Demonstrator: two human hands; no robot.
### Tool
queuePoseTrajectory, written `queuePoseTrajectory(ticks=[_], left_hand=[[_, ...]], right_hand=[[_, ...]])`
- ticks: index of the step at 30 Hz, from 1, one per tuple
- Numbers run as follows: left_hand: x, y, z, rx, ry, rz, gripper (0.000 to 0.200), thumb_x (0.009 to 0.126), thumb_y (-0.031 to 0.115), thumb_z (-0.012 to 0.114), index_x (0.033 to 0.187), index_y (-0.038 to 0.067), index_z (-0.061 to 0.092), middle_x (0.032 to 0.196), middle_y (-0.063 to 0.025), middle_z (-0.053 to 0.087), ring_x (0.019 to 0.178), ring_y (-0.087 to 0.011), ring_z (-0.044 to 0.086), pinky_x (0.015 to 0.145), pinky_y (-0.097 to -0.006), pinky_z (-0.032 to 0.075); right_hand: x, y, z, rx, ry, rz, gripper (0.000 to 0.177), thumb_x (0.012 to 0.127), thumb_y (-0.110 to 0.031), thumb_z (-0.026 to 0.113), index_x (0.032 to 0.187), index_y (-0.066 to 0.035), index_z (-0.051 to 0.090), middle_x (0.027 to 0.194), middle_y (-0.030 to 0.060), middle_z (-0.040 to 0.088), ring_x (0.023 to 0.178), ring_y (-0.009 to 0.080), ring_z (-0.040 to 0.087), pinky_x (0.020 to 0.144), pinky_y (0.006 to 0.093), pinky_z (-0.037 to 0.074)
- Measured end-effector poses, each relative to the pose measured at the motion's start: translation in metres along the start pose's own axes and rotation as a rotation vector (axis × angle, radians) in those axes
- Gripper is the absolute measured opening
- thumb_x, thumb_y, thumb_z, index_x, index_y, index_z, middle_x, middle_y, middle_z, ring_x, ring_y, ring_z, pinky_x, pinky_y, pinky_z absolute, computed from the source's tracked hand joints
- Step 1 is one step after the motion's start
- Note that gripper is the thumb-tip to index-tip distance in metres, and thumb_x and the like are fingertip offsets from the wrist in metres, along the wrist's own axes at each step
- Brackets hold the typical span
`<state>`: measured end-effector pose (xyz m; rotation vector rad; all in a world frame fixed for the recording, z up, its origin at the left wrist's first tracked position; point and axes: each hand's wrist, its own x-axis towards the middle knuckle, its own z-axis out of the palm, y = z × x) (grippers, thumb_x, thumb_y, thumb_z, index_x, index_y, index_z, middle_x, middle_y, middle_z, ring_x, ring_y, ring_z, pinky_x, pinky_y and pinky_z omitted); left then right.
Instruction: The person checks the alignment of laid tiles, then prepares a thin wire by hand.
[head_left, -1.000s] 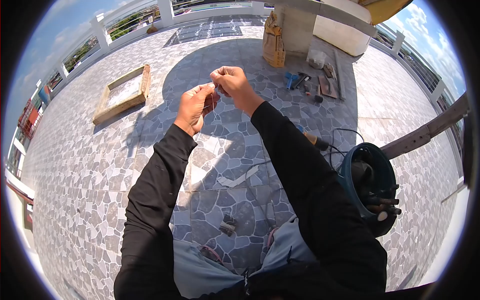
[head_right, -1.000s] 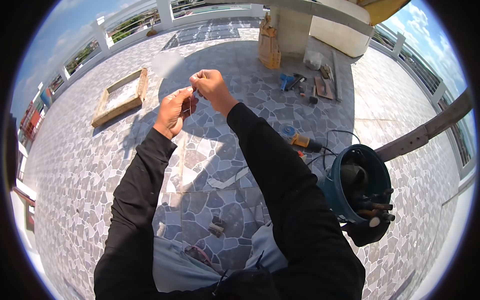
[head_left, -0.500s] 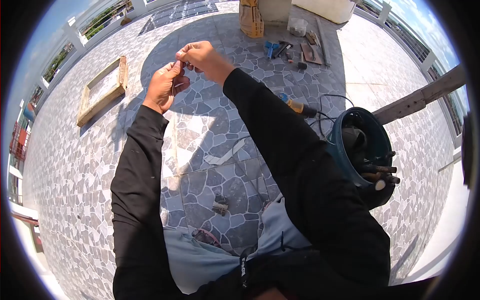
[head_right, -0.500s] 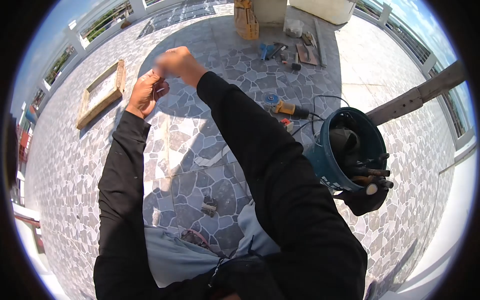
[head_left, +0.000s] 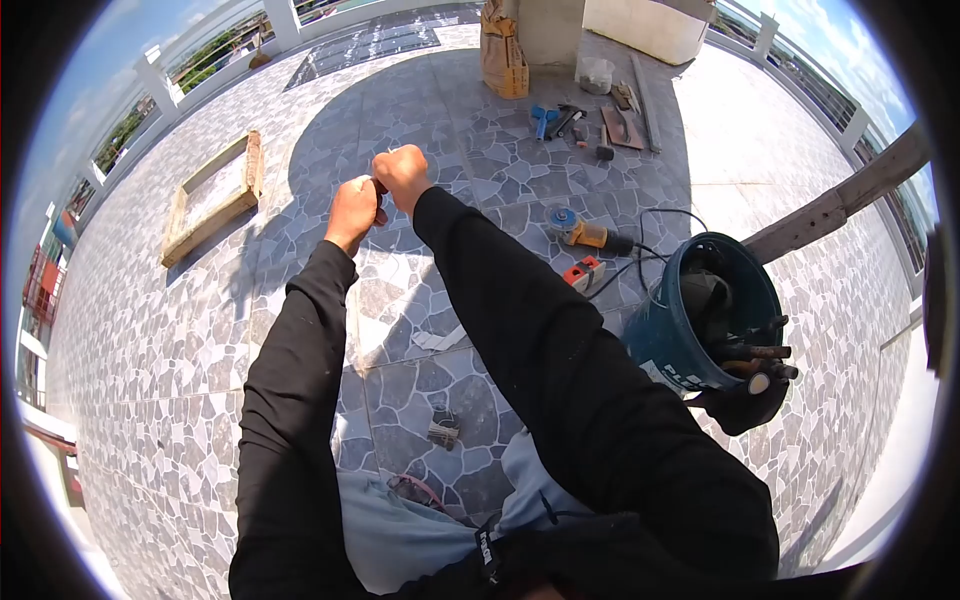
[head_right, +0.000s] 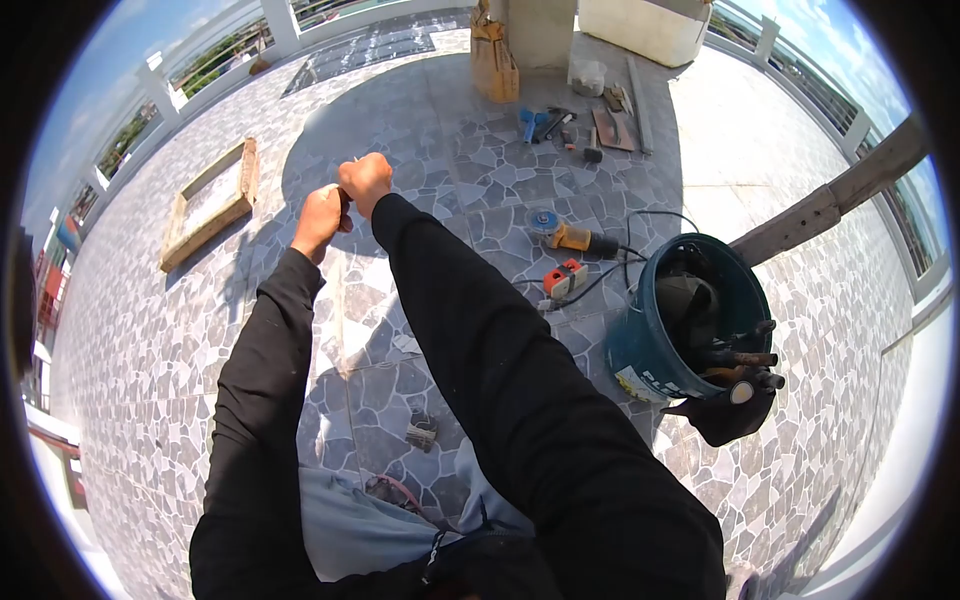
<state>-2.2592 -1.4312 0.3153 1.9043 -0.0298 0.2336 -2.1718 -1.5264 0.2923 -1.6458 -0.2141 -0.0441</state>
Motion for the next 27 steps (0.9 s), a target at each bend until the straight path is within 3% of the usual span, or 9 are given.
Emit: queuePoseTrajectory(ticks=[1, 3, 6, 15, 18, 20, 21, 23, 27], left_hand=[[-0.001, -0.001, 0.003, -0.089, 0.003, -0.047, 0.029, 0.095, 0.022, 0.04, 0.082, 0.004, 0.057, 0.064, 0.0008, 0.048, 0.047, -0.01, 0.048, 0.044, -0.0258, 0.039], [-0.002, -0.003, 0.009, -0.186, 0.026, -0.096, 0.028, 0.096, 0.023, 0.04, 0.085, 0.005, 0.057, 0.064, 0.0026, 0.045, 0.046, -0.008, 0.043, 0.043, -0.0249, 0.036], [0.003, -0.006, -0.005, -0.354, -0.017, -0.181, 0.026, 0.096, 0.025, 0.041, 0.093, 0.008, 0.059, 0.06, 0.0067, 0.04, 0.044, -0.0034, 0.033, 0.039, -0.0225, 0.026], [0.008, 0.0, -0.014, -0.198, 0.066, -0.096, 0.026, 0.095, 0.032, 0.05, 0.092, 0.011, 0.064, 0.059, 0.009, 0.036, 0.046, -0.0004, 0.029, 0.039, -0.0193, 0.024], [0.016, -0.013, -0.014, -0.053, 0.019, -0.023, 0.027, 0.095, 0.03, 0.049, 0.092, 0.007, 0.063, 0.061, 0.0066, 0.046, 0.049, -0.004, 0.04, 0.041, -0.0248, 0.032], [0.033, -0.043, -0.012, 0.333, 0.159, 0.326, 0.029, 0.096, 0.03, 0.047, 0.092, 0.005, 0.061, 0.068, -0.005, 0.062, 0.055, -0.021, 0.058, 0.051, -0.0394, 0.044], [0.031, -0.045, -0.011, 0.333, 0.16, 0.325, 0.029, 0.096, 0.03, 0.047, 0.092, 0.005, 0.061, 0.068, -0.005, 0.062, 0.055, -0.021, 0.058, 0.051, -0.0394, 0.044], [0.001, -0.009, -0.005, 0.804, 0.198, 0.317, 0.03, 0.095, 0.029, 0.042, 0.091, 0.005, 0.059, 0.086, -0.0212, 0.067, 0.083, -0.0416, 0.065, 0.071, -0.0504, 0.049], [-0.005, -0.016, 0.004, 0.928, 0.159, 0.327, 0.031, 0.098, 0.031, 0.039, 0.094, 0.007, 0.058, 0.086, -0.0192, 0.067, 0.078, -0.0417, 0.064, 0.069, -0.0536, 0.049]], right_hand=[[0.0, -0.001, -0.002, -0.067, -0.092, -0.065, 0.019, 0.072, -0.006, 0.059, 0.079, 0.01, 0.064, 0.081, 0.025, 0.067, 0.079, 0.0332, 0.068, 0.068, 0.0398, 0.052], [0.002, -0.01, 0.006, 0.2, 0.086, 0.15, 0.017, 0.072, -0.007, 0.059, 0.077, 0.008, 0.064, 0.073, 0.0218, 0.066, 0.072, 0.0302, 0.067, 0.065, 0.0375, 0.052], [0.003, -0.009, 0.007, 0.192, -0.124, -0.102, 0.015, 0.087, -0.012, 0.061, 0.078, 0.001, 0.061, 0.068, 0.0046, 0.06, 0.061, 0.0121, 0.056, 0.055, 0.029, 0.044], [-0.021, -0.041, -0.03, 0.345, -0.418, 0.064, 0.021, 0.087, -0.024, 0.07, 0.081, -0.005, 0.064, 0.07, 0.0005, 0.06, 0.054, 0.005, 0.047, 0.045, 0.0208, 0.031], [-0.025, -0.041, -0.03, 0.307, -0.424, 0.088, 0.021, 0.085, -0.024, 0.071, 0.079, -0.005, 0.064, 0.066, -0.0003, 0.058, 0.05, 0.0053, 0.045, 0.044, 0.021, 0.03], [-0.025, -0.04, -0.031, 0.254, -0.417, 0.081, 0.02, 0.085, -0.023, 0.071, 0.078, -0.006, 0.063, 0.064, -0.0006, 0.057, 0.049, 0.0052, 0.043, 0.044, 0.0214, 0.029], [-0.025, -0.039, -0.032, 0.285, -0.41, 0.007, 0.019, 0.083, -0.02, 0.07, 0.075, -0.004, 0.064, 0.063, 0.0019, 0.059, 0.05, 0.007, 0.046, 0.044, 0.0243, 0.032], [-0.021, -0.032, -0.029, 0.316, -0.401, -0.067, 0.018, 0.082, -0.017, 0.07, 0.073, -0.003, 0.064, 0.063, 0.0044, 0.061, 0.052, 0.0088, 0.048, 0.044, 0.0272, 0.034], [-0.017, -0.017, -0.015, 0.126, -0.154, -0.052, 0.02, 0.078, -0.013, 0.067, 0.067, 0.003, 0.06, 0.061, 0.0074, 0.059, 0.052, 0.0157, 0.051, 0.047, 0.0344, 0.038]])
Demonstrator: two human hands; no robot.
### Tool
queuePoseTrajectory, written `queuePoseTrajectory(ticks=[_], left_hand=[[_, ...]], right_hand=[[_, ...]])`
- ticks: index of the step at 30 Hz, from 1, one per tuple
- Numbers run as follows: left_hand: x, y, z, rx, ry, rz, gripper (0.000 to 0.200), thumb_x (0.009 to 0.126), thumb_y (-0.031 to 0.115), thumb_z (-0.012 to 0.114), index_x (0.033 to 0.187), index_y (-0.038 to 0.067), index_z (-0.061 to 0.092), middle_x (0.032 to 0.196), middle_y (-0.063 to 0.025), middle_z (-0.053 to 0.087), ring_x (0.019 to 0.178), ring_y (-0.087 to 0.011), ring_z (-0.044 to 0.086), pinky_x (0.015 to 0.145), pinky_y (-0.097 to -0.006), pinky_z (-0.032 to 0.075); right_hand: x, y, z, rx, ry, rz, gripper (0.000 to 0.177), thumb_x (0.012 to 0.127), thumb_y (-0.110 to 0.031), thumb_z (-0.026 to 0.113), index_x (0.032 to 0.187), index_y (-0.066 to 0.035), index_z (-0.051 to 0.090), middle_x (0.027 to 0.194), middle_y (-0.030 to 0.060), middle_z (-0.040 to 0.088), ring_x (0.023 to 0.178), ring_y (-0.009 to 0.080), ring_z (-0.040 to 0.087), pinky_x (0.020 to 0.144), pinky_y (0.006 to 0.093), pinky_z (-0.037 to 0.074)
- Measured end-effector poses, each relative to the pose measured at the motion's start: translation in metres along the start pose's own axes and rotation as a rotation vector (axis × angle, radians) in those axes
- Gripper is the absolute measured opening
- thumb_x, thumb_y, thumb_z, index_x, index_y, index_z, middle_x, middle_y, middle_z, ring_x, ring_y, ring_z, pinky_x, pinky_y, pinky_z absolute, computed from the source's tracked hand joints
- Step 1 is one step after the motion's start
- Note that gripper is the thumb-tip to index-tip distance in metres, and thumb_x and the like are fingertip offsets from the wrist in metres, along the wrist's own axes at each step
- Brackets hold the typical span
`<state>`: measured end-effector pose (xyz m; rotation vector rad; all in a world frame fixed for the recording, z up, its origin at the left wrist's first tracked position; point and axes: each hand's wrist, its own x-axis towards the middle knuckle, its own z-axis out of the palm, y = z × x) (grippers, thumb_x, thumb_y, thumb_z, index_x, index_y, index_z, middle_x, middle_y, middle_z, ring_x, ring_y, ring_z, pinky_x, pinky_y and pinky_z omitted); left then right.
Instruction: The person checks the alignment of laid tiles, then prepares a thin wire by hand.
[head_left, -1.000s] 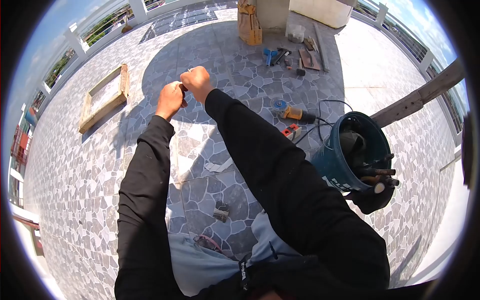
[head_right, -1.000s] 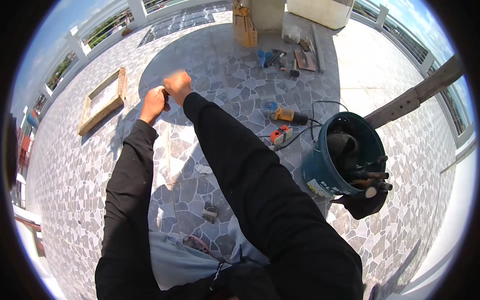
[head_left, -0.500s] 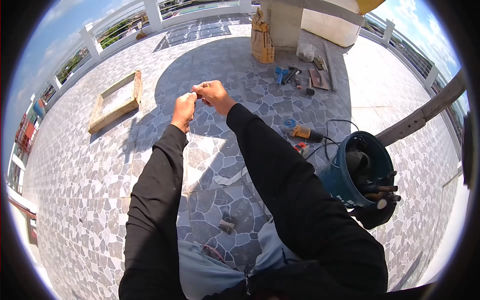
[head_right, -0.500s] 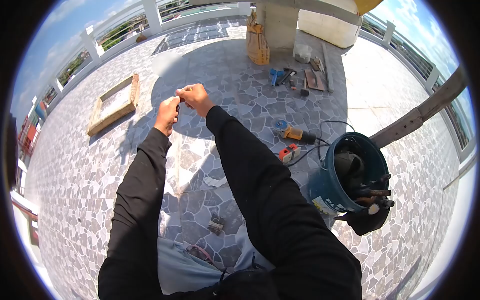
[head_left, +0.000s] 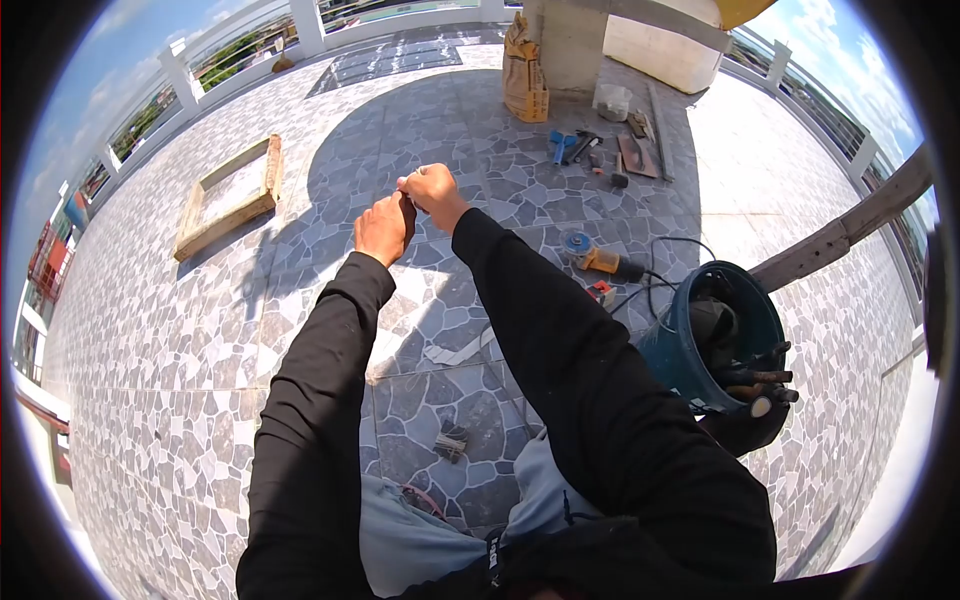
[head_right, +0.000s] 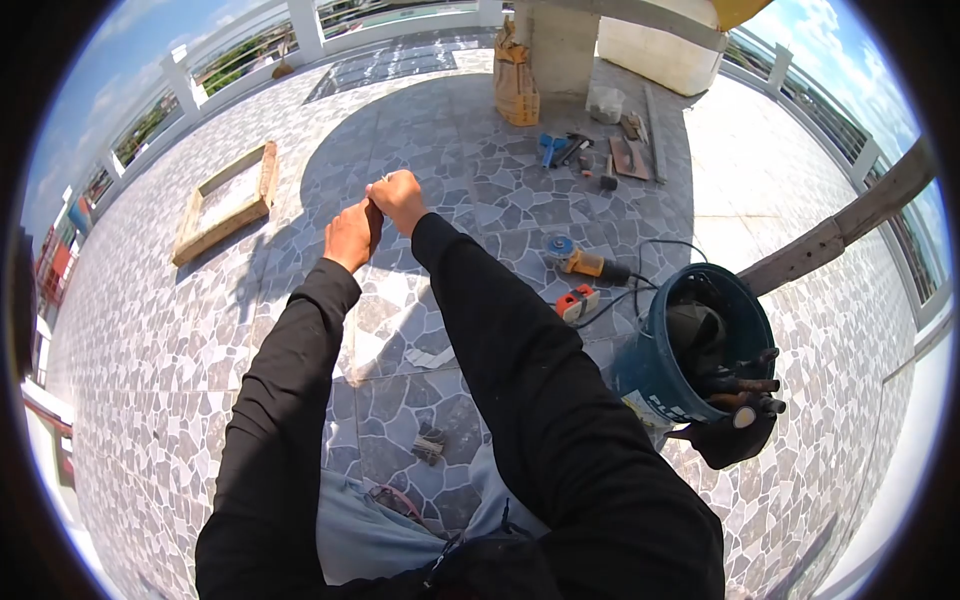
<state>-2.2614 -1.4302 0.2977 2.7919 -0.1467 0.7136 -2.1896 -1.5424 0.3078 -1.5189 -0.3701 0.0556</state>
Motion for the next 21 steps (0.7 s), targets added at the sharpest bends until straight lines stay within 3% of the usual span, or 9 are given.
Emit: queuePoseTrajectory(ticks=[5, 8, 10, 11, 13, 14, 16, 18, 21], left_hand=[[-0.001, 0.006, 0.0, -0.03, 0.061, 0.016, 0.03, 0.098, 0.032, 0.041, 0.093, 0.008, 0.059, 0.085, -0.018, 0.067, 0.078, -0.0412, 0.064, 0.067, -0.0524, 0.049], [-0.001, 0.007, 0.002, -0.093, 0.086, 0.053, 0.032, 0.097, 0.034, 0.045, 0.092, 0.008, 0.062, 0.083, -0.0183, 0.067, 0.077, -0.041, 0.064, 0.067, -0.0511, 0.05], [-0.005, 0.007, 0.002, -0.11, 0.086, 0.075, 0.033, 0.096, 0.035, 0.047, 0.089, 0.009, 0.066, 0.08, -0.0186, 0.067, 0.077, -0.0407, 0.064, 0.067, -0.0501, 0.05], [-0.007, 0.008, 0.003, -0.108, 0.085, 0.077, 0.033, 0.096, 0.035, 0.047, 0.089, 0.009, 0.066, 0.08, -0.0186, 0.067, 0.077, -0.0407, 0.064, 0.067, -0.0501, 0.05], [-0.008, 0.011, 0.006, -0.09, -0.027, 0.003, 0.033, 0.095, 0.034, 0.048, 0.087, 0.008, 0.068, 0.08, -0.0189, 0.067, 0.079, -0.0409, 0.064, 0.069, -0.0494, 0.05], [-0.007, 0.006, 0.016, -0.089, -0.029, 0.007, 0.033, 0.095, 0.034, 0.048, 0.087, 0.008, 0.068, 0.08, -0.0189, 0.067, 0.079, -0.0409, 0.064, 0.069, -0.0494, 0.05], [-0.003, -0.003, 0.042, -0.32, -0.053, -0.029, 0.034, 0.095, 0.03, 0.047, 0.084, 0.006, 0.069, 0.079, -0.0196, 0.067, 0.081, -0.0401, 0.065, 0.071, -0.0479, 0.05], [-0.009, 0.002, 0.057, -0.471, -0.02, -0.064, 0.038, 0.094, 0.029, 0.046, 0.082, 0.002, 0.069, 0.079, -0.022, 0.067, 0.081, -0.04, 0.065, 0.071, -0.0459, 0.049], [-0.008, 0.008, 0.072, -0.632, -0.102, -0.351, 0.041, 0.093, 0.027, 0.042, 0.083, -0.003, 0.068, 0.079, -0.0227, 0.068, 0.076, -0.0374, 0.064, 0.069, -0.0424, 0.046]], right_hand=[[0.0, -0.003, -0.004, 0.136, 0.068, 0.17, 0.02, 0.074, -0.01, 0.063, 0.064, 0.006, 0.058, 0.063, 0.01, 0.059, 0.055, 0.0174, 0.054, 0.049, 0.0352, 0.041], [0.003, 0.007, -0.007, 0.113, 0.065, 0.104, 0.019, 0.081, -0.011, 0.065, 0.066, 0.001, 0.06, 0.058, 0.007, 0.054, 0.047, 0.0146, 0.045, 0.042, 0.0318, 0.031], [0.006, 0.016, -0.005, -0.036, 0.141, 0.136, 0.019, 0.07, -0.01, 0.061, 0.07, 0.009, 0.061, 0.071, 0.0204, 0.065, 0.062, 0.027, 0.064, 0.055, 0.0393, 0.048], [0.007, 0.023, -0.004, -0.033, 0.142, 0.136, 0.019, 0.07, -0.01, 0.061, 0.07, 0.009, 0.061, 0.071, 0.0204, 0.065, 0.062, 0.027, 0.064, 0.055, 0.0393, 0.048], [0.008, 0.034, -0.002, -0.178, 0.251, 0.117, 0.02, 0.07, -0.01, 0.06, 0.07, 0.011, 0.061, 0.072, 0.0256, 0.065, 0.067, 0.0347, 0.067, 0.062, 0.0422, 0.05], [0.004, 0.035, -0.001, -0.174, 0.256, 0.118, 0.02, 0.07, -0.01, 0.06, 0.07, 0.011, 0.061, 0.072, 0.0256, 0.065, 0.067, 0.0347, 0.067, 0.062, 0.0422, 0.05], [-0.004, 0.039, 0.0, -0.234, 0.306, 0.045, 0.021, 0.068, -0.011, 0.062, 0.061, 0.008, 0.059, 0.059, 0.0191, 0.061, 0.055, 0.0281, 0.063, 0.049, 0.0415, 0.047], [-0.005, 0.052, 0.001, -0.265, 0.381, -0.034, 0.021, 0.065, -0.01, 0.062, 0.059, 0.009, 0.059, 0.059, 0.0237, 0.061, 0.056, 0.0313, 0.065, 0.051, 0.0418, 0.048], [-0.001, 0.061, -0.002, -0.294, 0.421, -0.015, 0.022, 0.065, -0.01, 0.063, 0.059, 0.011, 0.058, 0.059, 0.0247, 0.061, 0.057, 0.0317, 0.066, 0.051, 0.0414, 0.049]])
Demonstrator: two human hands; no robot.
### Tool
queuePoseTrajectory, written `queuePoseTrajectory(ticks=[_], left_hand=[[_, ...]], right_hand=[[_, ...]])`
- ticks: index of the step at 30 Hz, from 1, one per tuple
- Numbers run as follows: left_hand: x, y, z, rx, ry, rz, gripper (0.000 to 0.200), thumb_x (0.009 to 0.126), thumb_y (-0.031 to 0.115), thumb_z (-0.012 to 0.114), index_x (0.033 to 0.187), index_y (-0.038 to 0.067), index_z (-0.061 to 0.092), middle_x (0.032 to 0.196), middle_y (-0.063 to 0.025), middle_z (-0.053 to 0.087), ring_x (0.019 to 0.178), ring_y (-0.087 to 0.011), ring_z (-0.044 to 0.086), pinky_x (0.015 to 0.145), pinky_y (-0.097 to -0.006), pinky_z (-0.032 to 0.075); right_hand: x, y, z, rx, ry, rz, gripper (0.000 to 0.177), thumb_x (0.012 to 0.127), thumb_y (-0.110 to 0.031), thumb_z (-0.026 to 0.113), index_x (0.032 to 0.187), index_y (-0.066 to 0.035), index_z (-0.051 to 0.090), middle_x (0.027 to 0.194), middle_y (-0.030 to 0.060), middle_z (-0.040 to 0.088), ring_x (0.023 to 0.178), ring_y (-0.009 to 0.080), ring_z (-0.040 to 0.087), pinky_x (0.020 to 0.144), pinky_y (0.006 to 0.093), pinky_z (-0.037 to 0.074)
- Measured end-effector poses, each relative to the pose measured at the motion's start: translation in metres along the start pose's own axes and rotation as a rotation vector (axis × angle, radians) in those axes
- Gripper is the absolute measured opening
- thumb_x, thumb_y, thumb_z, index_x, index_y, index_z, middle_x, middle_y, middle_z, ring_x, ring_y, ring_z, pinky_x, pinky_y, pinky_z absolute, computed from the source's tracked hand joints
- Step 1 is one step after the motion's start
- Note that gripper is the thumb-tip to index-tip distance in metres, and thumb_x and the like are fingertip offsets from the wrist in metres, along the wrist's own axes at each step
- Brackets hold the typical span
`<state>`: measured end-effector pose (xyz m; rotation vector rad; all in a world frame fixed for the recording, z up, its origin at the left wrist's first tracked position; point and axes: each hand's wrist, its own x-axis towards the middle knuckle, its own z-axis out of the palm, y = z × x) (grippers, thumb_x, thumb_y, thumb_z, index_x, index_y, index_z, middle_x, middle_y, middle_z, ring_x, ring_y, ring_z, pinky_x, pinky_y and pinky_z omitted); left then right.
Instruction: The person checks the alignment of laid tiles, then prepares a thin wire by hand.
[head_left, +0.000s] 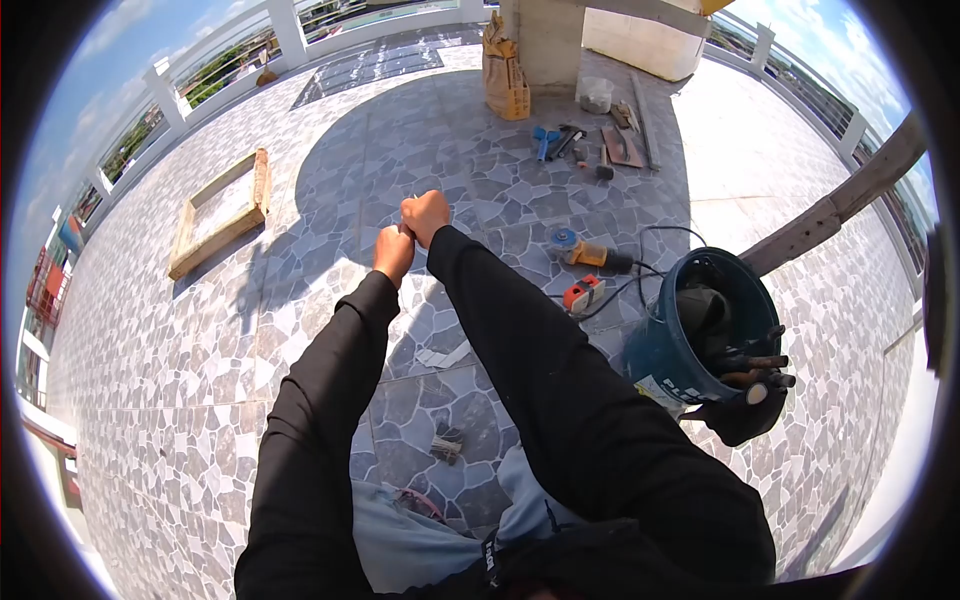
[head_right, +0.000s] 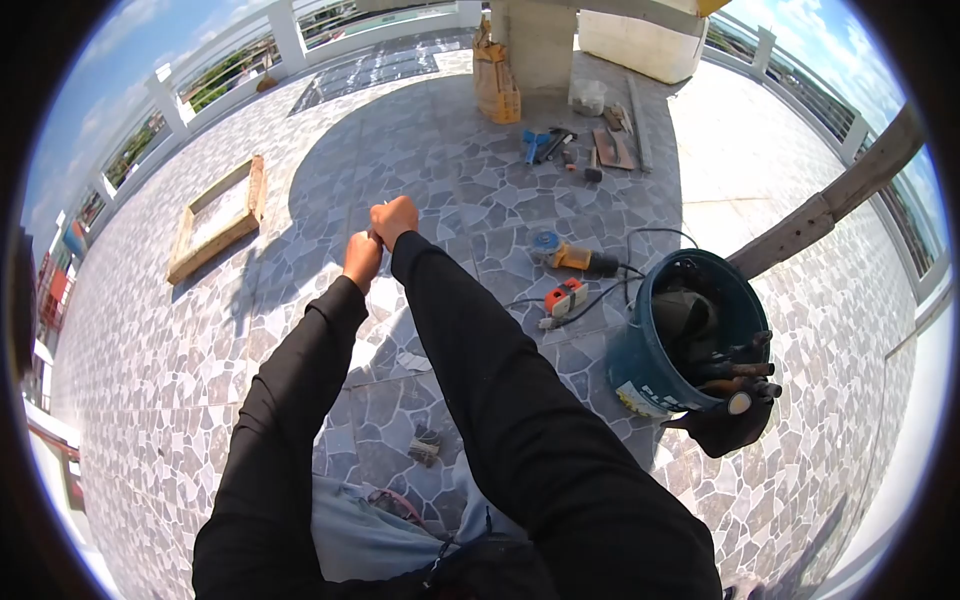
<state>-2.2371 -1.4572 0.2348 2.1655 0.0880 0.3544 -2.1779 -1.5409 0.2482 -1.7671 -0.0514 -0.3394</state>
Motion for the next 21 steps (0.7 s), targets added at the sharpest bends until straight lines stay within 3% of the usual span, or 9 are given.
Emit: queuePoseTrajectory(ticks=[3, 6, 7, 10, 15, 17, 18, 19, 21], left_hand=[[-0.008, 0.014, 0.0, -0.297, -0.006, -0.12, 0.039, 0.091, 0.024, 0.043, 0.085, -0.004, 0.069, 0.083, -0.0182, 0.07, 0.08, -0.0287, 0.065, 0.073, -0.0382, 0.046], [-0.003, 0.013, -0.018, -0.402, -0.075, -0.137, 0.036, 0.094, 0.03, 0.045, 0.091, 0.002, 0.069, 0.068, -0.0028, 0.058, 0.058, -0.0128, 0.052, 0.052, -0.0287, 0.038], [-0.003, 0.01, -0.026, -0.495, -0.167, -0.172, 0.037, 0.097, 0.033, 0.045, 0.096, 0.004, 0.067, 0.06, 0.0034, 0.049, 0.047, -0.0079, 0.042, 0.042, -0.0256, 0.031], [-0.01, 0.039, -0.045, -0.706, -0.25, -0.329, 0.04, 0.099, 0.041, 0.043, 0.103, 0.006, 0.063, 0.057, 0.0097, 0.03, 0.041, -0.0022, 0.021, 0.037, -0.0218, 0.014], [-0.003, 0.029, -0.037, -0.793, -0.271, -0.325, 0.031, 0.096, 0.037, 0.055, 0.098, 0.008, 0.065, 0.062, 0.0094, 0.033, 0.046, -0.0017, 0.024, 0.039, -0.0202, 0.018], [-0.01, 0.027, -0.022, -0.769, -0.2, -0.278, 0.032, 0.096, 0.038, 0.055, 0.095, 0.009, 0.068, 0.062, 0.0092, 0.035, 0.048, -0.0023, 0.026, 0.041, -0.0209, 0.02], [-0.014, 0.029, -0.017, -0.736, -0.168, -0.275, 0.032, 0.096, 0.039, 0.055, 0.095, 0.01, 0.07, 0.063, 0.0088, 0.037, 0.049, -0.0036, 0.028, 0.042, -0.0221, 0.022], [-0.017, 0.03, -0.01, -0.705, -0.112, -0.272, 0.034, 0.096, 0.04, 0.055, 0.096, 0.009, 0.07, 0.063, 0.0086, 0.036, 0.049, -0.0042, 0.028, 0.043, -0.023, 0.022], [-0.02, 0.025, -0.001, -0.669, -0.098, -0.294, 0.035, 0.096, 0.04, 0.055, 0.095, 0.008, 0.07, 0.068, 0.007, 0.044, 0.056, -0.0056, 0.036, 0.049, -0.0237, 0.029]], right_hand=[[0.014, 0.007, -0.001, 0.067, -0.092, 0.064, 0.021, 0.072, -0.011, 0.063, 0.062, 0.007, 0.06, 0.06, 0.0183, 0.063, 0.052, 0.0262, 0.063, 0.047, 0.0381, 0.046], [0.016, -0.005, -0.017, 0.384, -0.531, 0.018, 0.014, 0.084, -0.013, 0.064, 0.073, -0.005, 0.063, 0.064, 0.0027, 0.06, 0.05, 0.0104, 0.052, 0.04, 0.026, 0.034], [0.014, -0.015, -0.027, 0.391, -0.539, 0.017, 0.014, 0.084, -0.013, 0.064, 0.073, -0.005, 0.063, 0.064, 0.0027, 0.06, 0.05, 0.0104, 0.052, 0.04, 0.026, 0.034], [0.009, -0.039, -0.045, 0.381, -0.531, 0.128, 0.018, 0.083, -0.016, 0.066, 0.075, 0.0, 0.063, 0.064, 0.0062, 0.061, 0.047, 0.0093, 0.048, 0.039, 0.0261, 0.031], [0.011, -0.035, -0.047, 0.408, -0.565, 0.167, 0.018, 0.085, -0.017, 0.067, 0.079, 0.0, 0.065, 0.062, 0.0049, 0.059, 0.049, 0.0101, 0.048, 0.042, 0.0285, 0.032], [0.003, -0.045, -0.046, 0.335, -0.414, 0.237, 0.015, 0.087, -0.015, 0.066, 0.077, -0.003, 0.064, 0.063, 0.0025, 0.058, 0.051, 0.0097, 0.047, 0.045, 0.0283, 0.031], [0.027, 0.009, -0.021, 0.106, -0.433, -0.207, 0.009, 0.084, -0.012, 0.066, 0.079, -0.005, 0.065, 0.067, 0.0051, 0.064, 0.056, 0.0166, 0.058, 0.047, 0.0333, 0.039], [0.034, 0.016, -0.017, 0.102, -0.442, -0.182, 0.009, 0.084, -0.012, 0.066, 0.079, -0.005, 0.065, 0.067, 0.0051, 0.064, 0.056, 0.0166, 0.058, 0.047, 0.0333, 0.039], [0.033, 0.027, -0.017, -0.865, -0.206, -0.883, 0.003, 0.079, -0.01, 0.068, 0.078, -0.008, 0.066, 0.074, 0.0073, 0.068, 0.066, 0.0232, 0.067, 0.053, 0.0375, 0.046]])
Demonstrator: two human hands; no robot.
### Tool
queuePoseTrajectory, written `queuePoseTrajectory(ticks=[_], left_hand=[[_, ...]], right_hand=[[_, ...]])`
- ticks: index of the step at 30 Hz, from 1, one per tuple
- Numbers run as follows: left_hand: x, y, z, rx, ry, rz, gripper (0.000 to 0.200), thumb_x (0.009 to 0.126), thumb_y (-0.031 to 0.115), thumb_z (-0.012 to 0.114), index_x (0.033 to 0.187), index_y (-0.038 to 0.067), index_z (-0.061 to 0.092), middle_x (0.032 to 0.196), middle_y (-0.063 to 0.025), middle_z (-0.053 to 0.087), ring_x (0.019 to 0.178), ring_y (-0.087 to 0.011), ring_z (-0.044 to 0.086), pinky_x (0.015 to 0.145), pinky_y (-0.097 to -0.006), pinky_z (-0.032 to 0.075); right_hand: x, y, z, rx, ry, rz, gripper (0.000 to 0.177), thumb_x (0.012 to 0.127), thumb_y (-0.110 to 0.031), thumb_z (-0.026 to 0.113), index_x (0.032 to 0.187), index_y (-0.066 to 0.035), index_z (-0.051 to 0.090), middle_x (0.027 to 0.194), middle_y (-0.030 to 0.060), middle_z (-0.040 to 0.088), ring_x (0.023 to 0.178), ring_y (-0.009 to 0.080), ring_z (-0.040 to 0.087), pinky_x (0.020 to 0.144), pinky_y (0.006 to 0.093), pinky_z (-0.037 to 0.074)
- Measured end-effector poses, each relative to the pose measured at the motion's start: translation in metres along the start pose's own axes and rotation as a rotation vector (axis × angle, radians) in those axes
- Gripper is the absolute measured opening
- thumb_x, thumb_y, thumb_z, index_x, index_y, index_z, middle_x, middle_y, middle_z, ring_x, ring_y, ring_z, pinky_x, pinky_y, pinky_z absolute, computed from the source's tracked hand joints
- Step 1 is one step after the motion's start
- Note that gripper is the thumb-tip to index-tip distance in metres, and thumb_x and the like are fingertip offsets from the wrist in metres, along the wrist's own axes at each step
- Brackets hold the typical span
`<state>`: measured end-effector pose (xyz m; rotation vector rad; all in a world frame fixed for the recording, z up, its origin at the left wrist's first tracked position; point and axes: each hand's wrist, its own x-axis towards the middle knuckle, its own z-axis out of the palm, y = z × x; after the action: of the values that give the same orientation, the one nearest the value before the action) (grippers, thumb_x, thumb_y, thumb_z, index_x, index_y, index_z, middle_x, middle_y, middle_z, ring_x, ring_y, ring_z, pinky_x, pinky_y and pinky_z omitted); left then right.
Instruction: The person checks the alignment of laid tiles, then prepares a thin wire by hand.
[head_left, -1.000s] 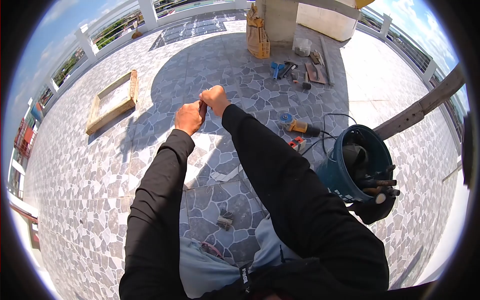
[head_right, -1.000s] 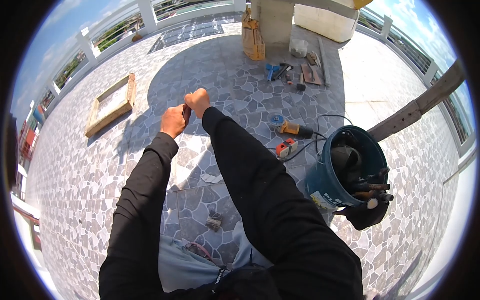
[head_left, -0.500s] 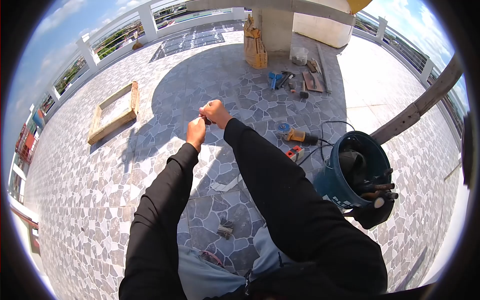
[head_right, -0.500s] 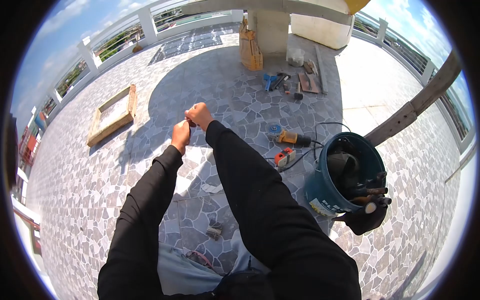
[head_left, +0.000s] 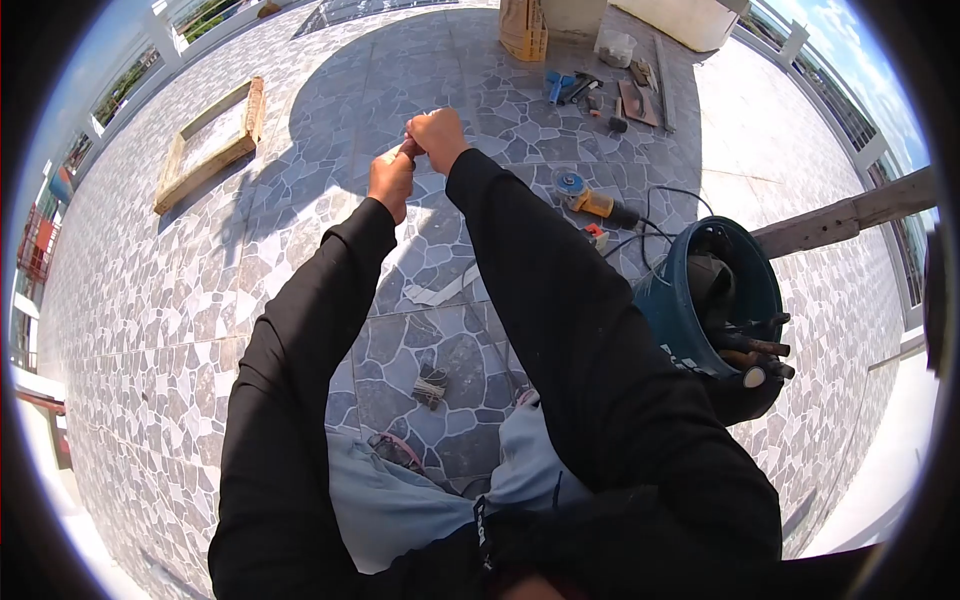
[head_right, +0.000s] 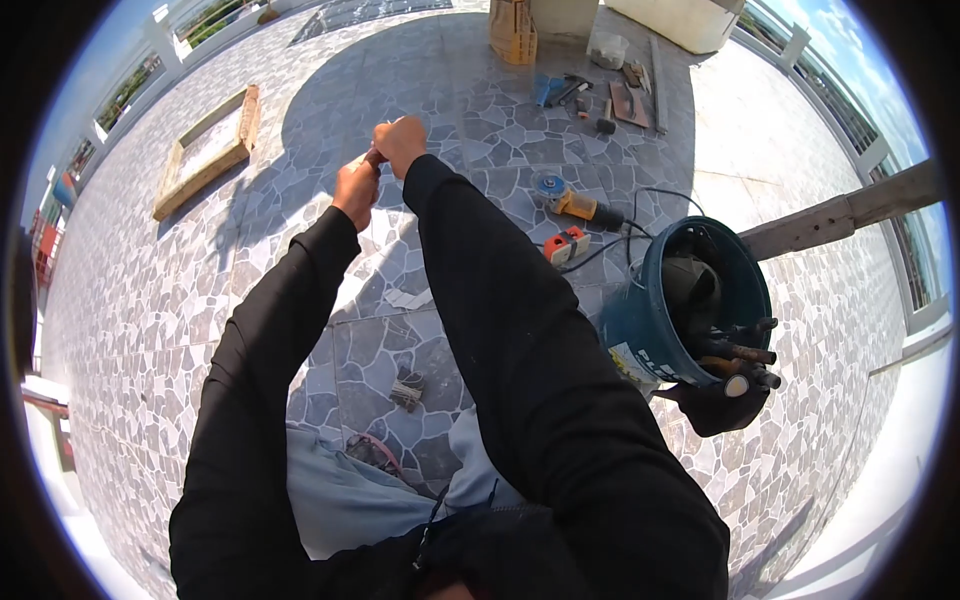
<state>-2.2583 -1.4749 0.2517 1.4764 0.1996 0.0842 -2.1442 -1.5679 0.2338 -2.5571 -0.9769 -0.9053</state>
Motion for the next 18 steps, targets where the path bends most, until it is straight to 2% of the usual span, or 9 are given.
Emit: queuePoseTrajectory(ticks=[3, 6, 8, 9, 10, 12, 14, 17, 18], left_hand=[[-0.007, -0.007, 0.016, -0.048, 0.058, 0.081, 0.032, 0.097, 0.036, 0.052, 0.09, 0.008, 0.066, 0.058, 0.0078, 0.035, 0.046, -0.0051, 0.029, 0.043, -0.0234, 0.022], [-0.014, 0.0, 0.015, -0.007, 0.057, 0.038, 0.028, 0.097, 0.031, 0.049, 0.092, 0.008, 0.065, 0.059, 0.008, 0.035, 0.048, -0.0049, 0.028, 0.045, -0.0225, 0.023], [-0.007, 0.002, 0.001, -0.036, -0.098, -0.024, 0.029, 0.097, 0.034, 0.051, 0.098, 0.008, 0.065, 0.063, 0.0083, 0.037, 0.051, -0.0037, 0.029, 0.046, -0.0214, 0.023], [-0.003, 0.0, -0.008, -0.043, -0.187, -0.018, 0.029, 0.097, 0.035, 0.052, 0.102, 0.008, 0.064, 0.068, 0.0084, 0.042, 0.053, -0.0023, 0.031, 0.047, -0.0199, 0.024], [-0.002, -0.002, -0.015, -0.044, -0.177, -0.032, 0.029, 0.097, 0.035, 0.052, 0.102, 0.008, 0.064, 0.068, 0.0084, 0.042, 0.053, -0.0023, 0.031, 0.047, -0.0199, 0.024], [-0.002, -0.004, -0.025, 0.042, -0.21, 0.038, 0.028, 0.093, 0.032, 0.056, 0.103, 0.008, 0.067, 0.072, 0.0049, 0.05, 0.057, -0.0036, 0.038, 0.05, -0.0201, 0.029], [-0.006, -0.006, -0.026, 0.051, -0.181, 0.035, 0.027, 0.092, 0.032, 0.058, 0.099, 0.008, 0.068, 0.072, 0.0045, 0.051, 0.059, -0.0041, 0.038, 0.049, -0.0204, 0.028], [-0.011, -0.004, -0.019, 0.223, -0.169, 0.089, 0.029, 0.096, 0.031, 0.054, 0.099, 0.005, 0.066, 0.064, 0.0072, 0.043, 0.055, -0.0031, 0.032, 0.049, -0.0208, 0.025], [-0.018, -0.007, -0.012, 0.183, -0.116, 0.09, 0.029, 0.097, 0.03, 0.052, 0.098, 0.005, 0.066, 0.063, 0.0075, 0.04, 0.053, -0.0033, 0.03, 0.048, -0.0218, 0.022]], right_hand=[[-0.018, -0.01, -0.02, -0.024, -0.133, 0.06, 0.005, 0.074, -0.006, 0.068, 0.076, -0.01, 0.067, 0.079, 0.0079, 0.069, 0.075, 0.0271, 0.069, 0.06, 0.0396, 0.051], [-0.014, 0.003, 0.0, 0.101, -0.08, 0.112, 0.004, 0.078, -0.007, 0.068, 0.075, -0.008, 0.067, 0.067, 0.0053, 0.065, 0.061, 0.0215, 0.064, 0.051, 0.0359, 0.045], [-0.009, 0.017, -0.013, 0.837, -0.187, 0.257, 0.027, 0.088, -0.026, 0.06, 0.077, -0.004, 0.07, 0.065, 0.0089, 0.065, 0.052, 0.0184, 0.062, 0.05, 0.0306, 0.048], [-0.01, 0.007, -0.053, 1.026, -0.36, 0.548, 0.026, 0.091, -0.028, 0.059, 0.084, -0.006, 0.072, 0.062, 0.004, 0.061, 0.048, 0.0132, 0.055, 0.047, 0.0262, 0.044], [-0.014, 0.012, -0.058, 1.035, -0.375, 0.552, 0.026, 0.091, -0.028, 0.059, 0.084, -0.006, 0.072, 0.062, 0.004, 0.061, 0.048, 0.0132, 0.055, 0.047, 0.0262, 0.044], [-0.02, 0.02, -0.059, 0.949, -0.338, 0.331, 0.015, 0.084, -0.02, 0.072, 0.08, -0.006, 0.069, 0.061, -0.0004, 0.056, 0.046, 0.008, 0.036, 0.043, 0.0255, 0.025], [-0.023, 0.009, -0.073, 1.075, -0.415, 0.503, 0.013, 0.082, -0.018, 0.072, 0.079, -0.006, 0.068, 0.063, 0.0026, 0.06, 0.046, 0.0098, 0.043, 0.041, 0.027, 0.029], [-0.018, 0.014, -0.058, 0.649, -0.416, 0.174, 0.019, 0.084, -0.025, 0.065, 0.086, -0.007, 0.072, 0.061, 0.0063, 0.061, 0.048, 0.0135, 0.054, 0.046, 0.0314, 0.041], [-0.015, 0.016, -0.057, 0.281, -0.307, -0.148, 0.013, 0.084, -0.017, 0.059, 0.086, -0.009, 0.07, 0.079, 0.01, 0.064, 0.072, 0.0193, 0.058, 0.064, 0.0368, 0.044]])
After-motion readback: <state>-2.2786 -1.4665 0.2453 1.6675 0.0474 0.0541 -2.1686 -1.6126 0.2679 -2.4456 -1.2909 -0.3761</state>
